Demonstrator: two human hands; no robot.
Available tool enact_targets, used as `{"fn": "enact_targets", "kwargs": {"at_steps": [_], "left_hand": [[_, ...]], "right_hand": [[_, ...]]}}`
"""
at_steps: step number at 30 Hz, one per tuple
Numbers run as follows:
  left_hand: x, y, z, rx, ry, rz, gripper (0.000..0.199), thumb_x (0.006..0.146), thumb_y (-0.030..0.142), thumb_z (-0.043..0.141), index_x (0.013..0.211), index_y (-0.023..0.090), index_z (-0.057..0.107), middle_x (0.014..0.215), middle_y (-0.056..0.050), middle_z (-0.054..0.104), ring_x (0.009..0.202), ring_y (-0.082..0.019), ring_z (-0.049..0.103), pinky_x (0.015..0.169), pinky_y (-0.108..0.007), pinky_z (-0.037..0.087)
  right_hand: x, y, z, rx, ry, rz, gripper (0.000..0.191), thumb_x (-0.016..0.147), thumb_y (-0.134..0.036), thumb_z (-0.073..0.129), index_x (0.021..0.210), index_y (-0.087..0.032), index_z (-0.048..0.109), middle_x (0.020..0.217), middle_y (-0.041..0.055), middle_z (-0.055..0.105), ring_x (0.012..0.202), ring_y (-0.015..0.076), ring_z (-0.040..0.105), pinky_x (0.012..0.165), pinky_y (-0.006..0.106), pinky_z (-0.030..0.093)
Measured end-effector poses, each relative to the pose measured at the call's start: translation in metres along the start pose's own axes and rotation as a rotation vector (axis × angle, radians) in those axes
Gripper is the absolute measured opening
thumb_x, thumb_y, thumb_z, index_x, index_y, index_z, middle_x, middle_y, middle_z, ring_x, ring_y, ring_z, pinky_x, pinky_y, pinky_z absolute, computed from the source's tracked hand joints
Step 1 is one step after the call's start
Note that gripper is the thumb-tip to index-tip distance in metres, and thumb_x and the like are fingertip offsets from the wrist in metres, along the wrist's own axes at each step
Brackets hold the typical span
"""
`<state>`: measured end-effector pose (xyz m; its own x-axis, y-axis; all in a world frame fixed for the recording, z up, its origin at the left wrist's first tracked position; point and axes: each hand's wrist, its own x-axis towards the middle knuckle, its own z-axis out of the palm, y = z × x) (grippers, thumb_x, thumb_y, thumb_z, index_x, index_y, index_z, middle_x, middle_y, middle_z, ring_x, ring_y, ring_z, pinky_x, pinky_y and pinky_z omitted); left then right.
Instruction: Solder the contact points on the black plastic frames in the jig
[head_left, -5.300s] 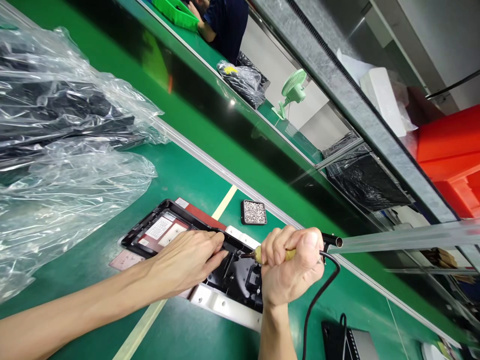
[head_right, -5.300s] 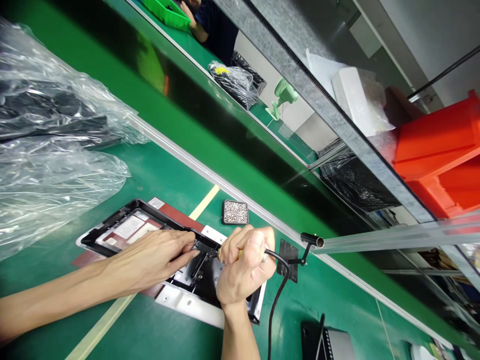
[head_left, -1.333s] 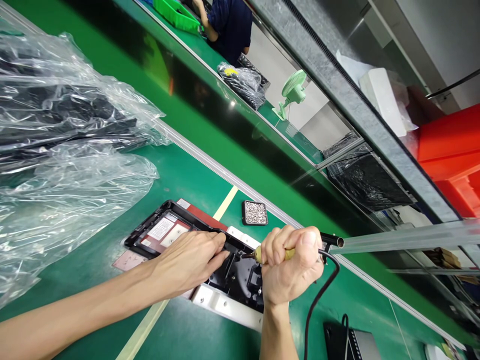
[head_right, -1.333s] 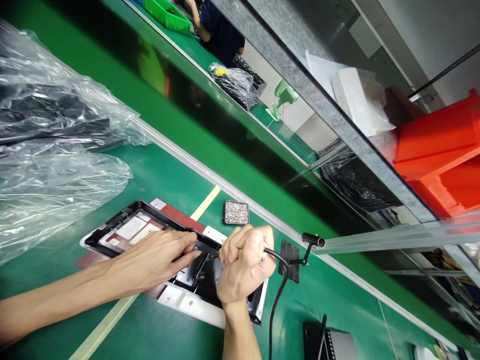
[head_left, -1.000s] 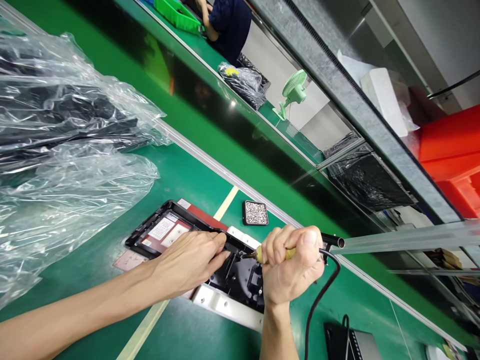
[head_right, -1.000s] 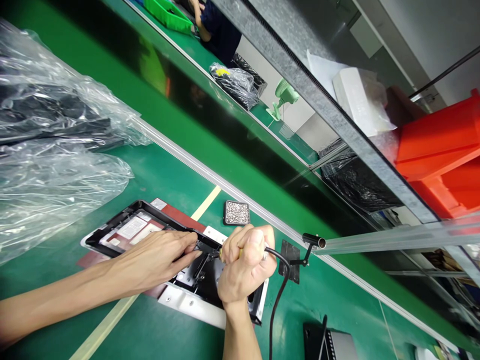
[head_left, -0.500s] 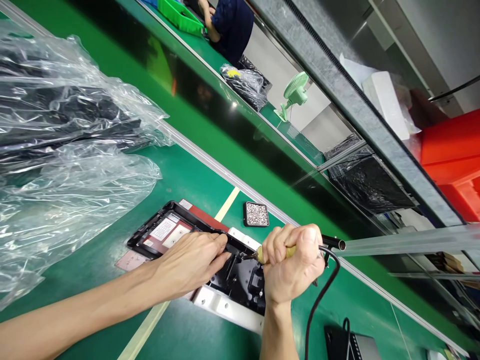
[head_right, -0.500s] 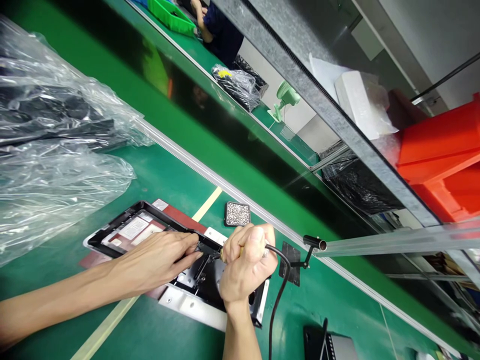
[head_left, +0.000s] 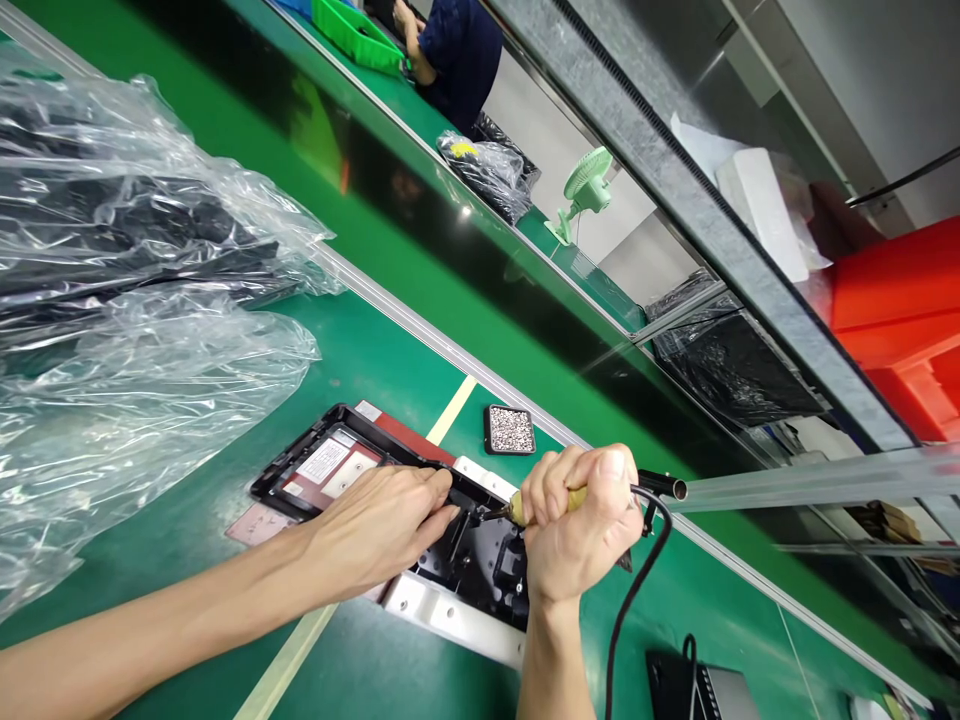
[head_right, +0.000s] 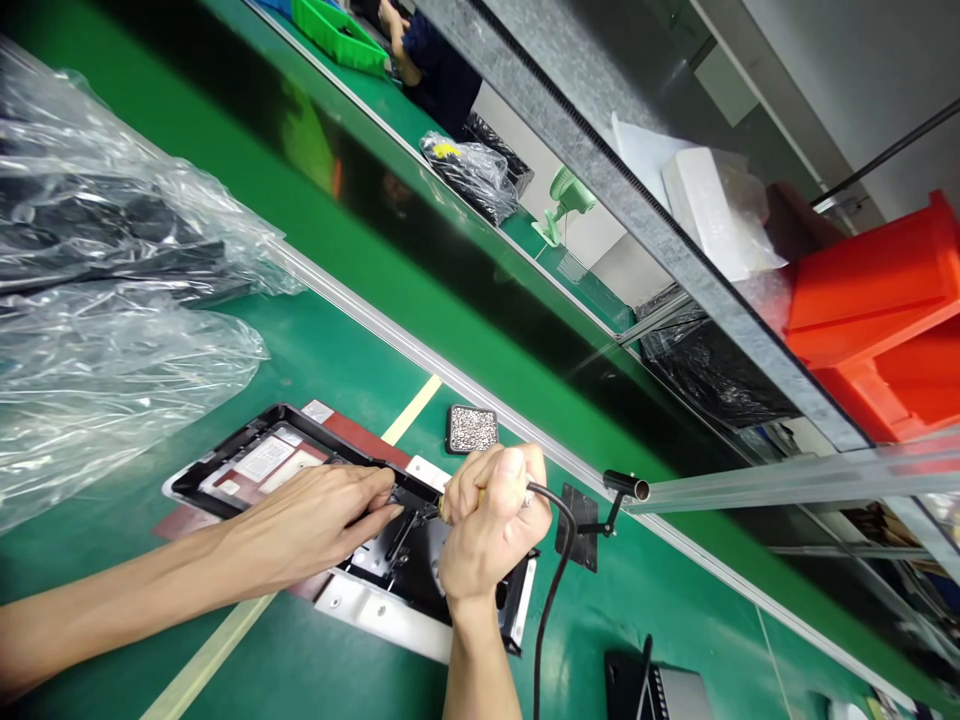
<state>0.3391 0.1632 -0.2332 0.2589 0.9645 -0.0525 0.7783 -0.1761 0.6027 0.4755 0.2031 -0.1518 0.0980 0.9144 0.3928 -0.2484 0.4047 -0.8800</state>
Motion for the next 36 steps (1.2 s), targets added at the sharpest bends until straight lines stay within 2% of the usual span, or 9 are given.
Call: {"fn": "enact_targets", "kwargs": {"at_steps": [7,21,23,28,33,36], "left_hand": [[0.0,0.001,0.0,0.017,0.001,-0.002,0.027,0.106,0.031,0.04,0.08,0.023,0.045,0.08,-0.003,0.068,0.071,-0.025,0.067,0.062,-0.034,0.026],[0.0,0.001,-0.001,0.025,-0.018,-0.015,0.028,0.106,0.031,0.041,0.08,0.023,0.044,0.08,-0.003,0.068,0.073,-0.025,0.068,0.062,-0.034,0.027],[0.0,0.001,-0.001,0.026,-0.018,-0.018,0.027,0.105,0.031,0.041,0.08,0.023,0.044,0.08,-0.004,0.068,0.073,-0.026,0.068,0.062,-0.034,0.026],[0.001,0.001,-0.001,0.024,-0.005,-0.012,0.027,0.105,0.031,0.041,0.08,0.023,0.046,0.079,-0.003,0.068,0.071,-0.026,0.067,0.061,-0.035,0.026],[0.0,-0.001,0.001,0.017,-0.027,-0.024,0.027,0.106,0.032,0.04,0.08,0.023,0.045,0.081,-0.003,0.068,0.072,-0.026,0.067,0.063,-0.035,0.028],[0.0,-0.001,0.0,0.008,-0.035,-0.027,0.028,0.106,0.033,0.039,0.08,0.024,0.043,0.081,-0.002,0.067,0.072,-0.025,0.066,0.063,-0.035,0.029]], "right_hand": [[0.0,-0.001,0.0,0.0,-0.006,0.003,0.041,0.102,-0.028,0.055,0.064,-0.022,0.04,0.048,-0.009,0.034,0.037,0.0069,0.028,0.033,0.018,0.025],[0.001,-0.002,-0.002,-0.005,-0.03,0.009,0.044,0.104,-0.033,0.053,0.065,-0.022,0.038,0.048,-0.0089,0.034,0.037,0.0066,0.029,0.033,0.018,0.029],[0.003,-0.004,-0.005,0.008,-0.059,0.015,0.042,0.104,-0.032,0.053,0.065,-0.022,0.04,0.048,-0.0089,0.035,0.038,0.0069,0.03,0.033,0.018,0.031],[0.009,-0.01,-0.012,0.045,-0.227,0.06,0.036,0.103,-0.03,0.055,0.069,-0.021,0.046,0.051,-0.0081,0.042,0.041,0.008,0.039,0.038,0.02,0.04],[0.008,-0.009,-0.013,-0.057,-0.118,0.03,0.037,0.105,-0.029,0.055,0.07,-0.02,0.045,0.052,-0.0083,0.045,0.041,0.008,0.043,0.04,0.022,0.042],[0.007,-0.009,-0.013,-0.048,-0.147,0.048,0.036,0.106,-0.029,0.055,0.072,-0.021,0.046,0.054,-0.0079,0.047,0.042,0.008,0.045,0.042,0.021,0.043]]}}
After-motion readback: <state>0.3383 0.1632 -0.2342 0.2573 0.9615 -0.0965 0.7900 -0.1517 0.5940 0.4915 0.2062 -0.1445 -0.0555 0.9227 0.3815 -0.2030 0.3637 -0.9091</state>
